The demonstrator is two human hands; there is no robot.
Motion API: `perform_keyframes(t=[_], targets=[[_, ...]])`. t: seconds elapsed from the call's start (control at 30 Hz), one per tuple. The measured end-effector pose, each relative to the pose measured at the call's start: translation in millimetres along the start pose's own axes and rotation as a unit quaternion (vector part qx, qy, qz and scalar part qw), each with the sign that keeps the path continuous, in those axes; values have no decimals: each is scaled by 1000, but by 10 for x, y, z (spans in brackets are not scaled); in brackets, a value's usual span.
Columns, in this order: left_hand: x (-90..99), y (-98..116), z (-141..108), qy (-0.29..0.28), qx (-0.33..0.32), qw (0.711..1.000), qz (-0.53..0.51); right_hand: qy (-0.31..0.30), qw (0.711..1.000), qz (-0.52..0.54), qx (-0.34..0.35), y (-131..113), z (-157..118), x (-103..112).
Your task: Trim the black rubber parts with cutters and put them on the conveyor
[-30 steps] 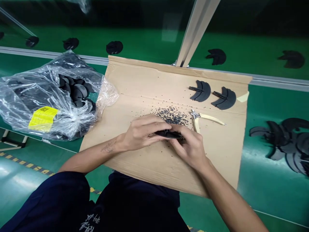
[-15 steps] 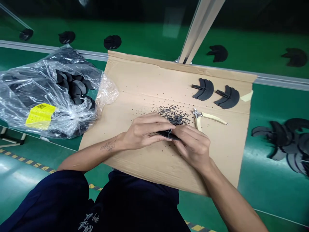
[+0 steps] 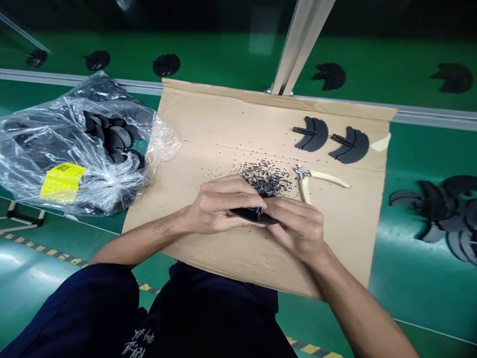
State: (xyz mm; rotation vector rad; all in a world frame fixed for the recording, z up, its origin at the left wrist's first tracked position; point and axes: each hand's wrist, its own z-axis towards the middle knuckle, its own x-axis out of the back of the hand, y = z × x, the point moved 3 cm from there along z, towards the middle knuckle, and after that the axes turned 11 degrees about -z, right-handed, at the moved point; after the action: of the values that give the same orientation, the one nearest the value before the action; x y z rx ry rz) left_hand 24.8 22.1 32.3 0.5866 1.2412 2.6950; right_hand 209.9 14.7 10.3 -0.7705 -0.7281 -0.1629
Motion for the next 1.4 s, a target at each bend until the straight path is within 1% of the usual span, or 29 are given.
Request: perform_keyframes(t=[0.1,0.17,0.23,0.3,0.4,0.53,0.63,0.7,0.83,0.9,1.03,1.27,1.4], targets=[[5,-11,-5,-17,-5,1000,-10,28,999,-39,16,-5,-12,22],[6,-22,-9,-13,8,1000,-19,35,998,-52,9,-8,-12,29],[1,-25,-14,0,15,1000,-27,25,999,-41,-1,-13,-6,24],[-12,-15,-21,10,5,999,-30,20,1000,-23,1,-23,-2,19],[-30,-6,-34,18,-4,999,-34,33,999,-26,11,-28,0,22],[-30,-20,-35,32,41,998,-47,48,998,-45,18,-7,0,30],[-33,-22,-28,16,63,997,-50,43,996,-65,32,2,-1,29],[-32,-24,-26,4,60,997,-47,37,996,-69,31,10,-1,26],[-27,-32,-34,-5,30,999,-39,44,997,-62,26,14,8,27],[-27,-30,-40,0,22,999,-38,47,997,-60,26,7,15,29],[-25,-19,-44,22,33,998,-40,29,999,-25,7,5,27,22],[-30,-38,-46,5,14,1000,-11,27,999,-23,-2,33,4,1],[-20,-48,-24,3,37,999,-26,19,1000,16,-8,42,17,-14]])
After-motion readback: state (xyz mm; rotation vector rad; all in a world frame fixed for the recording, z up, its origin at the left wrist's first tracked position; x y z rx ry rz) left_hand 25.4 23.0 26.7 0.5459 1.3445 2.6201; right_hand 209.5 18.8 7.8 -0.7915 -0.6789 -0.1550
